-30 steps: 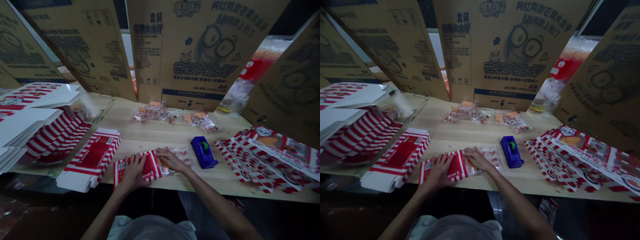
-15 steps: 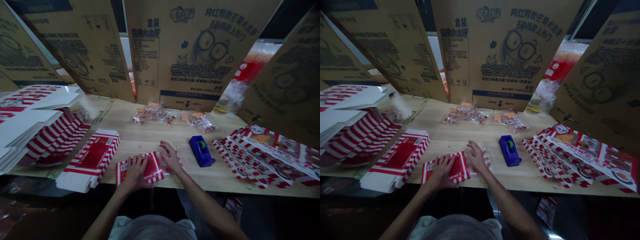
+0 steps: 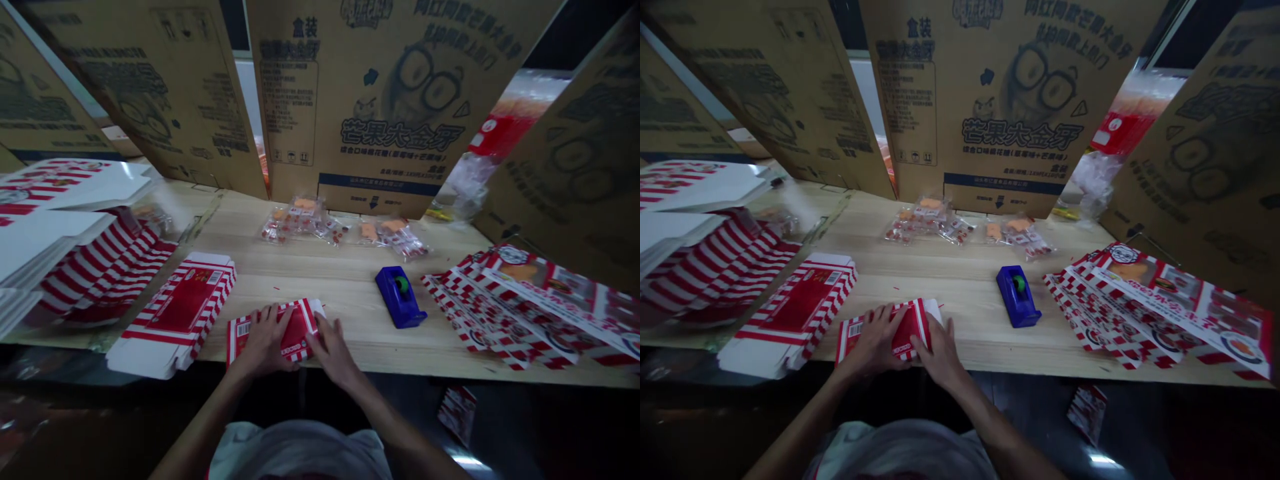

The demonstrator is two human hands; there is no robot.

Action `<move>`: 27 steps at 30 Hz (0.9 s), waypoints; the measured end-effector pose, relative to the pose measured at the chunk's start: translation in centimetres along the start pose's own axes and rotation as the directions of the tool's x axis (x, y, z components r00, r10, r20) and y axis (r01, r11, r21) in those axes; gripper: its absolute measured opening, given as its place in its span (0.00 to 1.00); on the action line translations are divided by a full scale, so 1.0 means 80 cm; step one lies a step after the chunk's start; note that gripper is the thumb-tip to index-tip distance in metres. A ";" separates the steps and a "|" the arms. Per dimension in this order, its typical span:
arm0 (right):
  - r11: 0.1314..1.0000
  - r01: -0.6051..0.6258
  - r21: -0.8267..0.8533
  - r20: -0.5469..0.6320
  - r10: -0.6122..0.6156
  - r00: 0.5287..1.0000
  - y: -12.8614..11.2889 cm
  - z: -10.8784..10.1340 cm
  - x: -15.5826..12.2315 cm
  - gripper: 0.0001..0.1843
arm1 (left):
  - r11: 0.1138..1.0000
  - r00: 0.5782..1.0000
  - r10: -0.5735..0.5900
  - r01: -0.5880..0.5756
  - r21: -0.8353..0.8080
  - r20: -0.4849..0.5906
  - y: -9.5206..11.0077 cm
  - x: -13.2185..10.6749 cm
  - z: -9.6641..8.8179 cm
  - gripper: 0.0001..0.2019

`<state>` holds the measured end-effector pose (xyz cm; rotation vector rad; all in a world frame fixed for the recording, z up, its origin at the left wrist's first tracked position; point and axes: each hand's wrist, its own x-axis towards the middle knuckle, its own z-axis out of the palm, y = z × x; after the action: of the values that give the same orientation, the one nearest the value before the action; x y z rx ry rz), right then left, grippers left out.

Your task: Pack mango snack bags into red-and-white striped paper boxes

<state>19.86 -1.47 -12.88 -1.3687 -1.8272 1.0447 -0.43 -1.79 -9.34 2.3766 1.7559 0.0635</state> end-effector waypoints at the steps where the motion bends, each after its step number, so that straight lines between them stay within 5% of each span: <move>1: 0.999 0.018 0.034 0.019 -0.018 1.000 -0.007 0.007 0.000 0.29 | 1.000 1.000 -0.013 0.013 0.004 -0.010 0.000 0.000 -0.001 0.58; 4: 0.985 0.055 0.163 -0.135 -0.033 0.990 -0.017 0.010 -0.003 0.27 | 0.996 0.993 -0.090 0.091 0.006 -0.078 0.003 -0.002 -0.007 0.55; 8: 0.925 0.142 0.351 -0.475 0.046 0.879 -0.022 0.006 -0.018 0.21 | 0.955 0.919 -0.295 0.290 -0.058 -0.263 0.028 -0.009 -0.020 0.55; 11: 0.819 0.114 0.563 -0.418 0.164 0.894 -0.025 0.010 -0.026 0.23 | 0.939 0.886 -0.340 0.301 -0.168 -0.315 0.048 -0.019 -0.024 0.58; 14: 0.747 0.061 0.662 -0.387 0.270 0.882 -0.025 0.005 -0.027 0.20 | 0.898 0.915 -0.283 0.149 -0.414 -0.287 0.051 -0.029 -0.016 0.47; 18: 0.690 -0.015 0.724 -0.216 0.248 0.944 -0.022 -0.014 -0.034 0.27 | 0.662 0.936 -0.226 -0.057 -0.747 -0.271 0.033 -0.038 0.009 0.32; 21: 0.744 -0.045 0.667 -0.185 0.224 0.957 -0.011 -0.018 -0.049 0.31 | 0.534 0.952 -0.217 -0.069 -0.843 -0.215 0.028 -0.045 0.028 0.31; 27: 0.932 -0.024 0.362 -0.190 0.099 0.977 0.020 -0.016 -0.067 0.22 | 0.347 0.988 -0.131 -0.027 -0.937 -0.078 0.026 -0.056 0.042 0.30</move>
<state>23.12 -6.14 -13.73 -1.2637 -1.3712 1.1553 0.65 -7.08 -11.94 1.4113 1.2218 0.9891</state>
